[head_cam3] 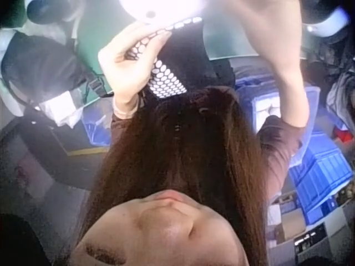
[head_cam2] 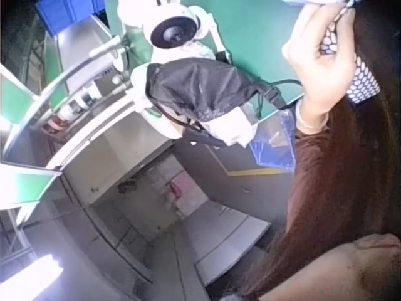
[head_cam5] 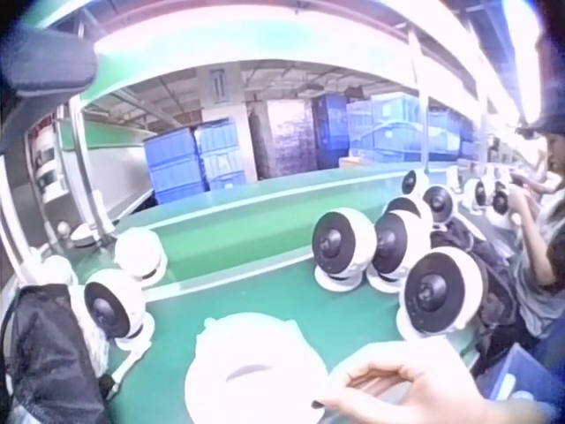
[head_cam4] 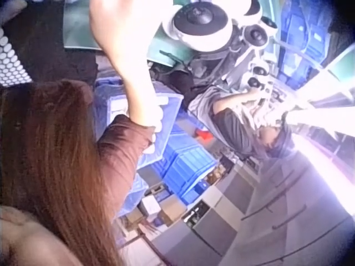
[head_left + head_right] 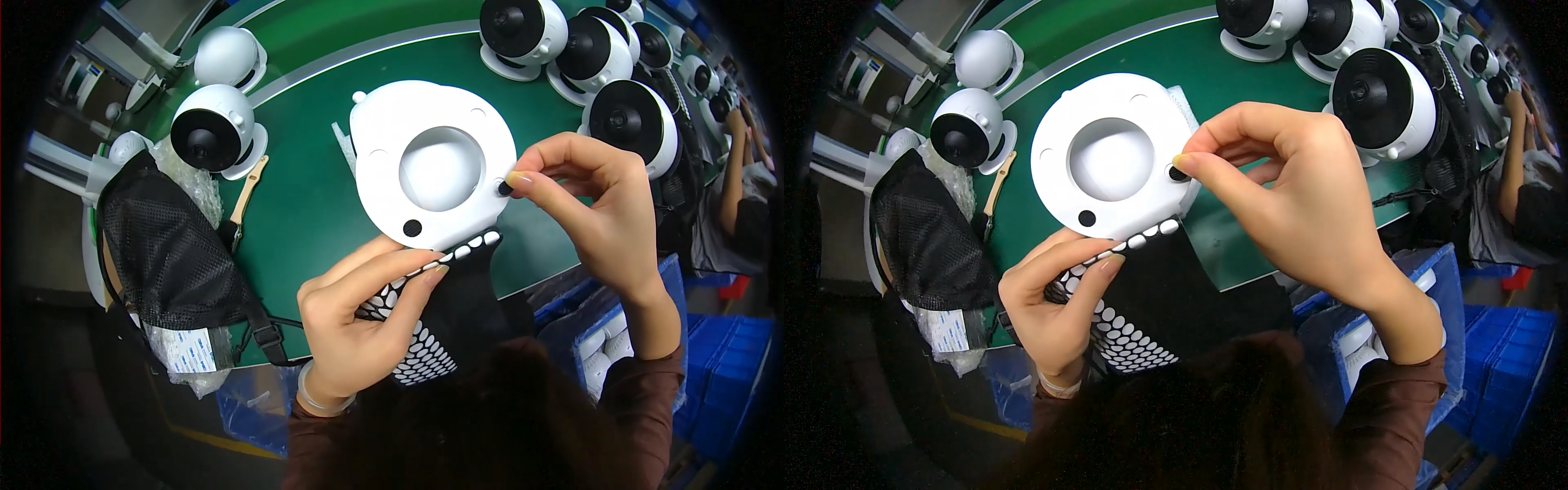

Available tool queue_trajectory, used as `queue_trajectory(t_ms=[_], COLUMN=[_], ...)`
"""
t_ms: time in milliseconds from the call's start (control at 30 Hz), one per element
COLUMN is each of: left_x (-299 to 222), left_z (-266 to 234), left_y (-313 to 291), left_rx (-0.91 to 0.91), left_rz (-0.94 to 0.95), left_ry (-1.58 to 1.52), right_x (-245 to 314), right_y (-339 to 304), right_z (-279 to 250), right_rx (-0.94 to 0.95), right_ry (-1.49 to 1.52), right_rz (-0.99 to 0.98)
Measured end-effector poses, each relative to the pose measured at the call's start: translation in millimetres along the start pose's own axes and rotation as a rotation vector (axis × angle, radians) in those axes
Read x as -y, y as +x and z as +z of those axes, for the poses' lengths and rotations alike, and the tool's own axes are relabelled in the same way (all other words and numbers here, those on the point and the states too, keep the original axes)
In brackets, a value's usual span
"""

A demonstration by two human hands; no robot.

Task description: Applying adhesive pads to the base of security camera units on a factory assembly line.

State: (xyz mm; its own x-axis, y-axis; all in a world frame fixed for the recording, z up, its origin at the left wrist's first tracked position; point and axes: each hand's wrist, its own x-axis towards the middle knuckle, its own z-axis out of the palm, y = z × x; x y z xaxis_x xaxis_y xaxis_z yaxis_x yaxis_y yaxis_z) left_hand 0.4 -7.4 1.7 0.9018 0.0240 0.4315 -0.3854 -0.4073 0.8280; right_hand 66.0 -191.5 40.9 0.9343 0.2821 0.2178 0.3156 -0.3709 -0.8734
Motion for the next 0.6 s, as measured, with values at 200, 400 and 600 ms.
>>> queue_trajectory(t_ms=[200,400,600], left_x=[-0.4,-0.1,-0.7], left_z=[-0.7,-0.7,-1.0], left_y=[1.1,2.5,2.8], left_rx=[0.015,0.020,0.019], left_rz=[0.006,0.014,0.028], left_ry=[0.005,0.003,-0.002], right_x=[-2.8,0.7,0.4], right_y=[0.6,0.5,-1.7], right_z=[0.8,0.6,2.7], right_rx=[0.003,0.005,-0.017], right_ry=[-0.048,-0.087,-0.108], right_rz=[-0.070,-0.058,-0.090])
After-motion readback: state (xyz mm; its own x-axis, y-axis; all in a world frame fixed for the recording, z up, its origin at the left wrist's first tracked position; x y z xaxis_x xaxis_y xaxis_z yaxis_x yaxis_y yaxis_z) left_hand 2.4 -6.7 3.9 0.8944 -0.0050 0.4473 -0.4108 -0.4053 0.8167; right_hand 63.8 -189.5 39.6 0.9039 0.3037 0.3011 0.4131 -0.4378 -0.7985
